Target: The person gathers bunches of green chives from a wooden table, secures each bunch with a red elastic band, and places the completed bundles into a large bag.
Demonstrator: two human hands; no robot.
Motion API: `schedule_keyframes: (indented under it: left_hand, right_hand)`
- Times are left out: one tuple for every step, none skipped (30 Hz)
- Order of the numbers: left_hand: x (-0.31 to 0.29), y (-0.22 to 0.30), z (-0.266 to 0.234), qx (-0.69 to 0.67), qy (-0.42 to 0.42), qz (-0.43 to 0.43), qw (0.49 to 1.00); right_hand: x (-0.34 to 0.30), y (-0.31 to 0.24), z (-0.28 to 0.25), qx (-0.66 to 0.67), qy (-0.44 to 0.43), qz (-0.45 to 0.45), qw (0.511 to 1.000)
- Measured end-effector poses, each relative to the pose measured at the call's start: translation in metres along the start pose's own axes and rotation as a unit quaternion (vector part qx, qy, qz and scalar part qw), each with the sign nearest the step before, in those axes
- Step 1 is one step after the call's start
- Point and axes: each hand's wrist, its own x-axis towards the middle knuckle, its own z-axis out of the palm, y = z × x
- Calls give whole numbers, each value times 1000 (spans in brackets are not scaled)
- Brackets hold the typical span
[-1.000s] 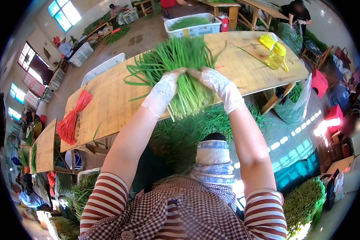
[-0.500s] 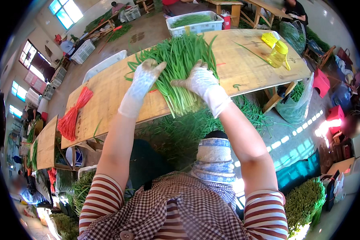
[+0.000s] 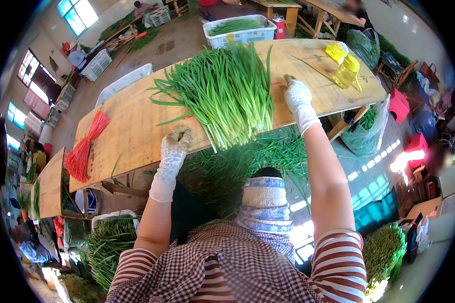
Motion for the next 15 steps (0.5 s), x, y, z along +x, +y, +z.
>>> schedule_keyframes:
  left_hand:
    - [1, -2, -2, 0, 5, -4, 1000]
    - [2, -3, -4, 50, 24, -50, 997]
    - [4, -1, -10, 103, 45, -99, 989]
    - [7, -5, -10, 104, 53, -104, 988]
    - [11, -11, -6, 129, 68, -98, 984]
    - [15, -13, -4, 156, 80, -91, 980]
    - [19, -13, -1, 183, 96, -97, 974]
    - [24, -14, 1, 184, 99, -100, 973]
    - [29, -10, 0, 194, 73, -110, 972]
    - [33, -6, -1, 203, 46, -120, 971]
    - [36, -6, 2, 204, 47, -121, 970]
    - [39, -6, 5, 190, 35, -129, 973]
    - [41, -6, 8, 176, 23, -136, 975]
    - [44, -6, 11, 175, 24, -135, 975]
    - [47, -4, 14, 172, 7, -132, 976]
  right_hand:
    - [0, -3, 2, -54, 27, -59, 996]
    - [1, -4, 0, -54, 25, -66, 996]
    - [3, -5, -3, -55, -14, -97, 994]
    - [5, -5, -4, -57, -52, -129, 989]
    - [8, -2, -3, -44, -43, -126, 990]
    - [9, 0, 0, -42, -46, -132, 989]
    - [9, 2, 3, -95, -24, -154, 983]
    - [10, 5, 6, -148, -1, -174, 973]
    - [6, 2, 6, -148, 16, -198, 969]
    - [3, 0, 7, -147, 16, -200, 969]
    - [-1, -1, 6, -169, 5, -204, 964]
    - [-4, -4, 3, -192, -4, -208, 959]
    - [-8, -5, 1, -192, 5, -215, 958]
    - [-11, -6, 0, -192, 7, -215, 958]
    - [-14, -8, -3, -192, -5, -220, 956]
